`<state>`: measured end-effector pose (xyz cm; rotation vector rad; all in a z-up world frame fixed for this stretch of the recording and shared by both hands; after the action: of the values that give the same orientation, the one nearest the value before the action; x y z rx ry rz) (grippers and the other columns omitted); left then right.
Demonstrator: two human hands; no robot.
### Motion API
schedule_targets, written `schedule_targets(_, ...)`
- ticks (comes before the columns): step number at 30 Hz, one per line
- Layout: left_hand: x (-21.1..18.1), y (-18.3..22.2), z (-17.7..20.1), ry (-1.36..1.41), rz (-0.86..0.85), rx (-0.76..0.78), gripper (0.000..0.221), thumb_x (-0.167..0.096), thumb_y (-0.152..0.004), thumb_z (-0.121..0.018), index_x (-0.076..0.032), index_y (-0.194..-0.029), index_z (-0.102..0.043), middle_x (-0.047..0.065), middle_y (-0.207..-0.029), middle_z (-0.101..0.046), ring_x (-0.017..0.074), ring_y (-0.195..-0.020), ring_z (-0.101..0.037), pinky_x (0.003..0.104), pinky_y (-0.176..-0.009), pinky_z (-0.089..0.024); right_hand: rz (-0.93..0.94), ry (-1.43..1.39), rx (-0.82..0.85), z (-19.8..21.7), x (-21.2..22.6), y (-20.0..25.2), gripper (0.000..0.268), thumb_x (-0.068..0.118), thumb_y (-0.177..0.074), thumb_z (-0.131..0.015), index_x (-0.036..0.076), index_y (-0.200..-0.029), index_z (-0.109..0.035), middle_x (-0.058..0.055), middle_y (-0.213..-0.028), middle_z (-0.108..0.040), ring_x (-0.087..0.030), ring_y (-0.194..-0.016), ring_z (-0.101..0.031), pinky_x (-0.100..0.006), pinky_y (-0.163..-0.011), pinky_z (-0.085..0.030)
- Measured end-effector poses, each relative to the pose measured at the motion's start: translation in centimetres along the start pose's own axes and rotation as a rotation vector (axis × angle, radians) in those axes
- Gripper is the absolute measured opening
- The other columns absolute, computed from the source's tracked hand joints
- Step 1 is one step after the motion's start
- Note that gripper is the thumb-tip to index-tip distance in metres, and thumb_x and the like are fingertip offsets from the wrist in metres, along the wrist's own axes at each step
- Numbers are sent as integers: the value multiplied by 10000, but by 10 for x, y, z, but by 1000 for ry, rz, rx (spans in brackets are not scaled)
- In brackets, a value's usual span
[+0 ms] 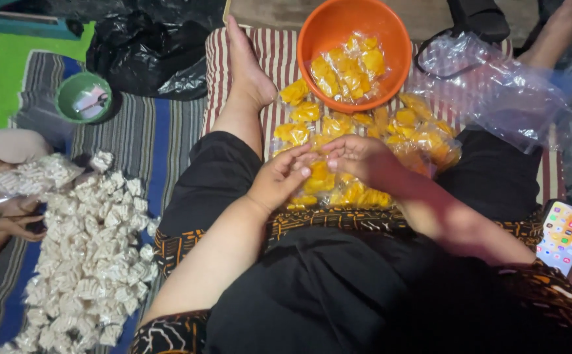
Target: Bagging small yellow food packets into a larger plastic bag while sitting on the floor.
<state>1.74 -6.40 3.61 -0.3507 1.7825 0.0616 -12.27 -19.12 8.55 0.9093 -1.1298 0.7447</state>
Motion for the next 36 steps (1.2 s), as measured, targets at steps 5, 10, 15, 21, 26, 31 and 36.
schedule_targets(5,-60,2,-8,-398,-298,6,318,-152,-867,-803,-117,-1178,-746,105,-1261,-716,248,-1081,-713,360,-881,-597,-55,55,41,-3,4,5,354,97,-900,-753,6,-1237,-698,-153,-1027,-740,-215,-907,-732,-388,-908,-587)
schedule_targets(10,-66,7,-15,-434,-374,58,194,-192,-843,-818,-146,-1024,-765,77,-1218,-745,227,-971,-743,340,-791,-598,-114,145,95,-8,9,11,282,83,-899,-754,25,-1174,-740,-175,-1004,-763,-242,-855,-759,-389,-875,-599)
schedule_targets(15,-52,3,-9,-307,-393,69,144,-136,-841,-825,-88,-909,-708,112,-1079,-770,219,-842,-729,304,-684,-565,-89,18,64,-2,5,7,269,79,-871,-783,-13,-1121,-747,-134,-927,-756,-199,-825,-726,-389,-851,-603)
schedule_targets(21,-64,3,-21,-273,-388,228,231,-150,-851,-794,-109,-771,-582,104,-959,-738,222,-716,-648,319,-614,-519,-104,46,156,-11,15,9,266,73,-861,-775,-24,-1109,-756,-139,-898,-769,-189,-804,-717,-382,-853,-582)
schedule_targets(26,-67,2,-23,-271,-372,273,222,-151,-860,-795,-115,-783,-590,67,-880,-712,172,-628,-585,274,-555,-467,-121,44,161,-10,12,9,279,81,-858,-778,-26,-1114,-755,-147,-901,-769,-193,-795,-719,-382,-846,-580)
schedule_targets(31,-69,1,-21,-277,-360,251,237,-132,-868,-793,-99,-774,-578,90,-881,-724,181,-602,-586,284,-528,-451,-126,-6,145,-6,12,9,302,56,-843,-793,-36,-1126,-741,-154,-915,-764,-203,-795,-727,-372,-823,-585)
schedule_targets(36,-62,2,-18,-354,-331,235,285,-204,-832,-854,-104,-774,-593,89,-895,-735,248,-689,-661,329,-611,-503,-140,62,96,3,9,10,300,82,-850,-798,-16,-1129,-749,-159,-934,-769,-223,-814,-744,-383,-809,-590)
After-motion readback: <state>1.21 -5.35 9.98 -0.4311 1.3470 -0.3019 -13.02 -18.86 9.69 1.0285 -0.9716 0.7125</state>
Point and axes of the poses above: each hand's wrist, its own y-axis away from the middle knuckle, its own z-axis out of the back of the hand, x = y × z, the point moved 7 cm from there along -y, towards the middle knuckle
